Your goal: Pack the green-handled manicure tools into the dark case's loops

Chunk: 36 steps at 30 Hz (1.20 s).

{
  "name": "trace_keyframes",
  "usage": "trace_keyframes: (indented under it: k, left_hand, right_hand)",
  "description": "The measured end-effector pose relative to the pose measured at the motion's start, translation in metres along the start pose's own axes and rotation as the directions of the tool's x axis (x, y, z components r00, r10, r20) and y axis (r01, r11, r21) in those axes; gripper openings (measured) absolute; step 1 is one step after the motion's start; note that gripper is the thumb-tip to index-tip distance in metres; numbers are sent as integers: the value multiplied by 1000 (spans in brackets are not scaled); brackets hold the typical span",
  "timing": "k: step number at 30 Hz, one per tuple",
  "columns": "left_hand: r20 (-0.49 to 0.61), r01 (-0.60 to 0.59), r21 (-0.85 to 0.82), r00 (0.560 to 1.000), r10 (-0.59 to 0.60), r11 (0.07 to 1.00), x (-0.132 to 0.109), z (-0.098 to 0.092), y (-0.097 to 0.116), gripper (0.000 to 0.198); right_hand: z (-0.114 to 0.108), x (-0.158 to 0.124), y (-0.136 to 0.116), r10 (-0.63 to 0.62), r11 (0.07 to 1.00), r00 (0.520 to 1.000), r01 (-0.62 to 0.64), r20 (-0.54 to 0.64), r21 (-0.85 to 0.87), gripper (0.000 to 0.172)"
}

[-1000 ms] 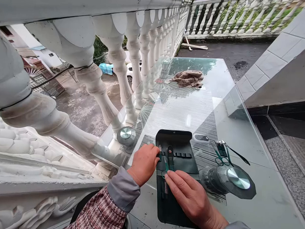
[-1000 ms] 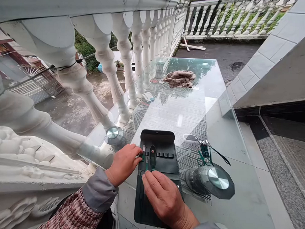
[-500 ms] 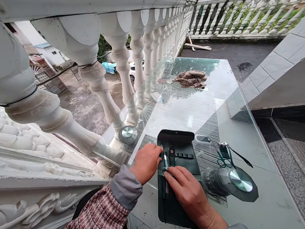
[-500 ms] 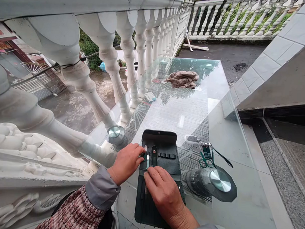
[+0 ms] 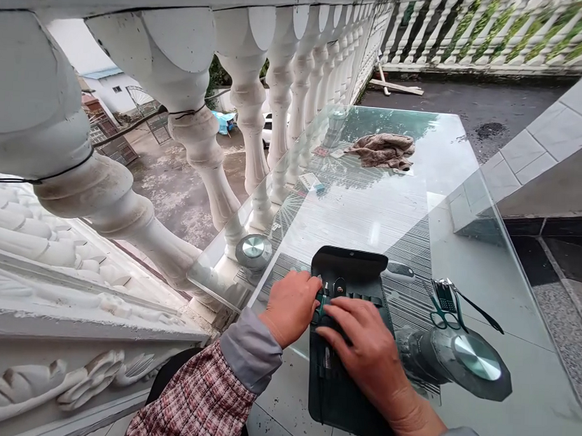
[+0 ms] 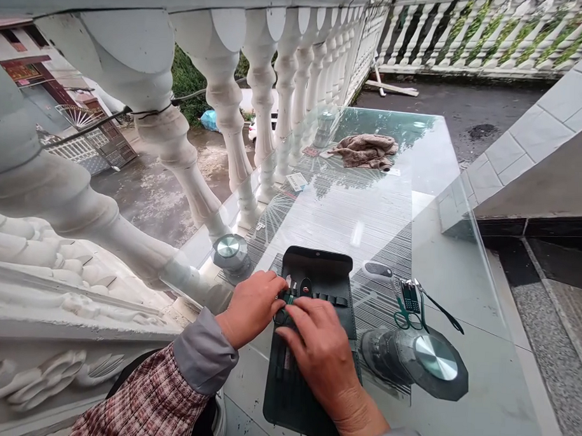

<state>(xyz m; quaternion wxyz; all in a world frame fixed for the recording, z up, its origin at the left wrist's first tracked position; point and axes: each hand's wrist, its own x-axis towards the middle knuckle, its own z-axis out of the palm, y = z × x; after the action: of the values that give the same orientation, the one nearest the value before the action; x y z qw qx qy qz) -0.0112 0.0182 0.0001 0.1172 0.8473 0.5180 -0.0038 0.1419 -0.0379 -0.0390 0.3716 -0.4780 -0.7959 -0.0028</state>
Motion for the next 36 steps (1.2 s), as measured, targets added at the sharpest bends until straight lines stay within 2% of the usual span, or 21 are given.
trace_keyframes:
  k: [3, 5, 7, 9, 12, 16, 23, 26, 29, 31, 34, 36]
  left_hand:
    - [15, -1, -4, 1000, 1, 1000, 0, 0, 0, 13]
    - [23, -1, -8, 1000, 1, 1000, 0, 0, 0, 12]
    - [19, -8, -14, 1000, 8, 1000, 0, 0, -1, 11]
    - [9, -21, -19, 1000, 21, 1000, 0, 1, -1, 11]
    - [10, -30, -24, 1000, 30, 999, 0, 1, -2, 12]
    - [35, -22, -40, 999, 23, 999, -1, -1, -1, 11]
    - [35, -21, -52, 999, 23, 998, -3, -4, 0, 8]
    - [30, -23, -42, 999, 25, 999, -3, -3, 0, 9]
    - [15, -28, -34, 999, 29, 999, -2, -1, -1, 11]
    - [17, -29, -30, 999, 29, 999, -2, 0, -1, 11]
    - [30, -29, -32, 999, 30, 999, -1, -1, -1, 9]
    - [32, -29, -37, 999, 30, 999, -2, -2, -1, 9]
  right_hand:
    - [2, 4, 10, 133, 990, 986, -137, -97, -28, 36]
    - [5, 5, 17, 215, 976, 972, -217, -91, -17, 43]
    - [7, 6, 22, 281, 960, 958, -280, -54, 22, 44]
    - [8, 6, 24, 307, 950, 951, -304, -31, 65, 34]
    - [6, 6, 23, 255, 962, 966, -250, -39, 110, 13]
    - [2, 4, 20, 175, 980, 982, -168, -64, 109, 13]
    - [2, 1, 20, 68, 998, 995, -68, -73, 2, 12]
    - [3, 3, 20, 95, 995, 989, -98, -113, -19, 12]
    - [3, 6, 20, 181, 981, 962, -193, -202, -38, 21]
    - [1, 6, 17, 183, 979, 952, -198, -244, -40, 22]
    - [-1, 6, 10, 55, 997, 976, -63, -210, -34, 14]
    - [-1, 4, 5, -27, 999, 993, 25, -112, -27, 7]
